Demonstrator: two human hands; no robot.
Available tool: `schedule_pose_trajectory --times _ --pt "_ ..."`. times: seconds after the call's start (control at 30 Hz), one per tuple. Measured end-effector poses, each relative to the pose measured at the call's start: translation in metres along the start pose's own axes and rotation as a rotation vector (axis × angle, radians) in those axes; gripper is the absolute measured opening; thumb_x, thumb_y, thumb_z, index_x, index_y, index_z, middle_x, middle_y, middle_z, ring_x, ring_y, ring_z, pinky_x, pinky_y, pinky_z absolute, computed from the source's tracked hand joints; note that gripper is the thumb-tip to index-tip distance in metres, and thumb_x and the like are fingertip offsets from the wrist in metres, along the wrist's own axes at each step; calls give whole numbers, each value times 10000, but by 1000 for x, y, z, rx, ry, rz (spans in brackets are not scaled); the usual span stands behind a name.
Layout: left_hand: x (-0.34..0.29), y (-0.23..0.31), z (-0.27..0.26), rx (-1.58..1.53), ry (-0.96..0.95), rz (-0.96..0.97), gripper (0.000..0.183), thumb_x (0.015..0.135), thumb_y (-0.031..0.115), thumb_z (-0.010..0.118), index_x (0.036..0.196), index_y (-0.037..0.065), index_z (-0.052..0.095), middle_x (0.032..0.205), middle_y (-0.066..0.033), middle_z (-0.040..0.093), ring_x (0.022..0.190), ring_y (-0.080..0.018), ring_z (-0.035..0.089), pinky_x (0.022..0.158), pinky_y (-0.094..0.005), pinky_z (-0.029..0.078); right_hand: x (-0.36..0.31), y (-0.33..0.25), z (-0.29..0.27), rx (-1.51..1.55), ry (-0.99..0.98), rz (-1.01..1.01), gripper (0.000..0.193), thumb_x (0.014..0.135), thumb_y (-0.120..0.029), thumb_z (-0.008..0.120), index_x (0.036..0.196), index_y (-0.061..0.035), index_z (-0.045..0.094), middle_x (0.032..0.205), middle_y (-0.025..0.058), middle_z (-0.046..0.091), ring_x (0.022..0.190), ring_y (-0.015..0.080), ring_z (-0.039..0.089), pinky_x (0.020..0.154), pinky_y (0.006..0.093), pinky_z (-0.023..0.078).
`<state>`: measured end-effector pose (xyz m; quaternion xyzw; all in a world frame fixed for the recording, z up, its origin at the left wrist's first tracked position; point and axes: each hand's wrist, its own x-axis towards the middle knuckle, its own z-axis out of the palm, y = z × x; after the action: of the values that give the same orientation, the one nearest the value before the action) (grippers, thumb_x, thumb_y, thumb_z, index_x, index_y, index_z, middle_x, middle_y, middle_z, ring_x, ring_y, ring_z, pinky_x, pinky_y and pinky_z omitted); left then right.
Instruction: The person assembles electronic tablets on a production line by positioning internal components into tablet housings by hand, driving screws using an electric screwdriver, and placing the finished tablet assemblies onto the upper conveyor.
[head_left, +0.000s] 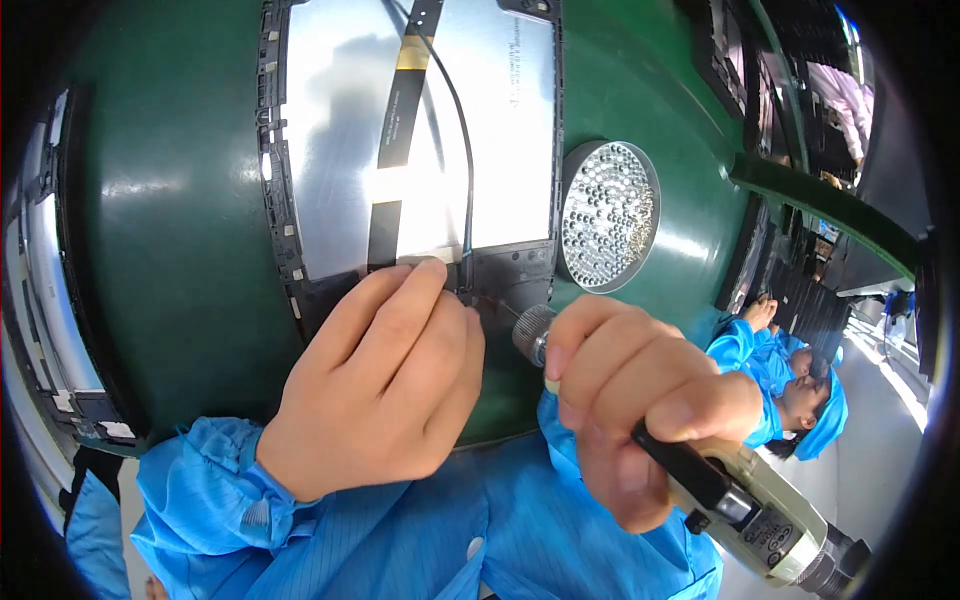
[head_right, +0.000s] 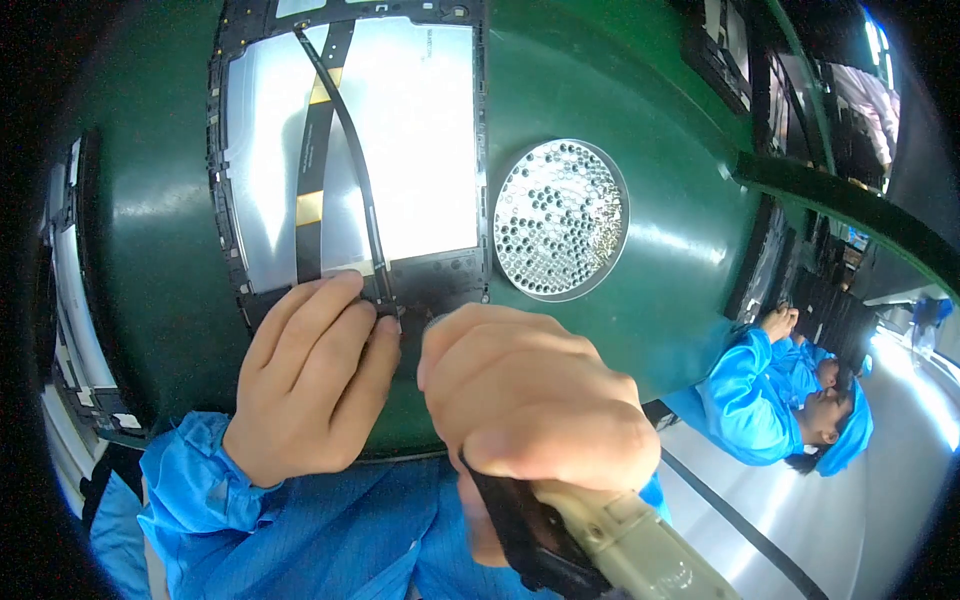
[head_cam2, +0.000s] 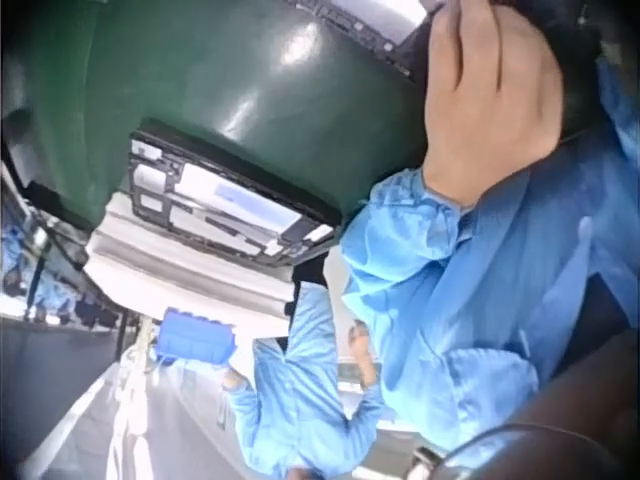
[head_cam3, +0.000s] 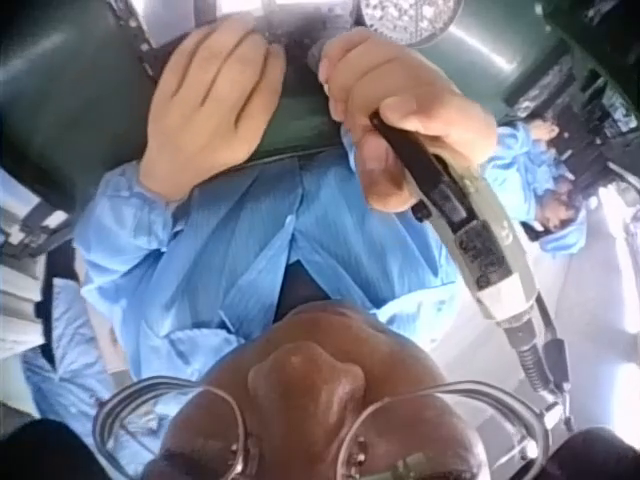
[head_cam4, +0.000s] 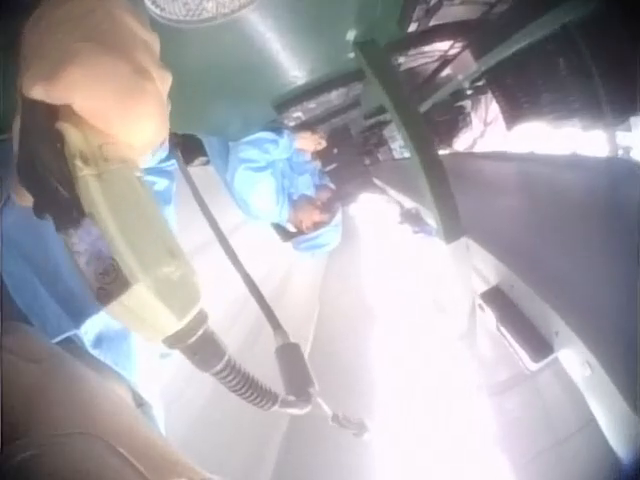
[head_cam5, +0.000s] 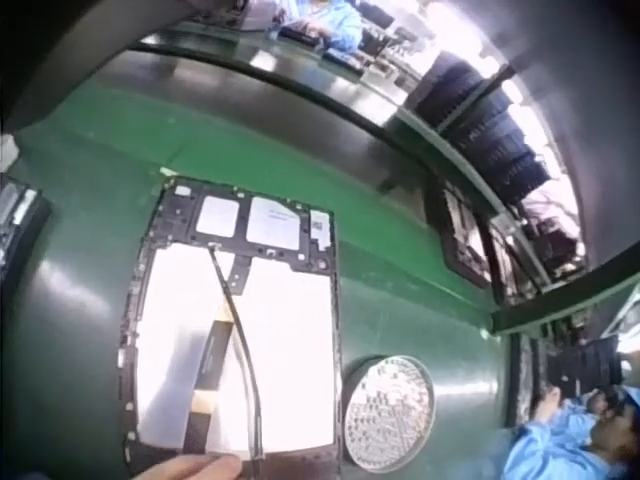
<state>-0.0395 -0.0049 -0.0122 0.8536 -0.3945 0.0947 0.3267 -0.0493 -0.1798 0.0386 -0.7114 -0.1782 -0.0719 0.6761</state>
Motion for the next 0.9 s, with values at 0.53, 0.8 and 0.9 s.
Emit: schedule_pose_trajectory --times 0.53,0.8,0.9 --pt "4 -2 7 2 0 64 370 550 43 765 895 -42 660 950 -115 559 937 -296 551 742 -428 468 -29 -12 -75 2 270 -128 354 823 -174 618 1141 -77 494 658 54 490 612 195 494 671 400 411" --pt "6 -3 1 89 -12 88 387 565 76 777 925 -9 663 955 -125 574 915 -302 561 734 -422 474 -42 -2 -116 -15 373 -165 381 809 -155 595 1171 -62 518 705 42 487 648 177 473 679 385 371" --pt "0 3 2 137 -49 59 431 618 129 760 1023 29 651 1059 -133 569 969 -305 561 814 -455 460 -53 -2 -134 -55 385 -148 362 825 -167 586 1170 -72 533 693 27 464 649 169 461 681 382 366"
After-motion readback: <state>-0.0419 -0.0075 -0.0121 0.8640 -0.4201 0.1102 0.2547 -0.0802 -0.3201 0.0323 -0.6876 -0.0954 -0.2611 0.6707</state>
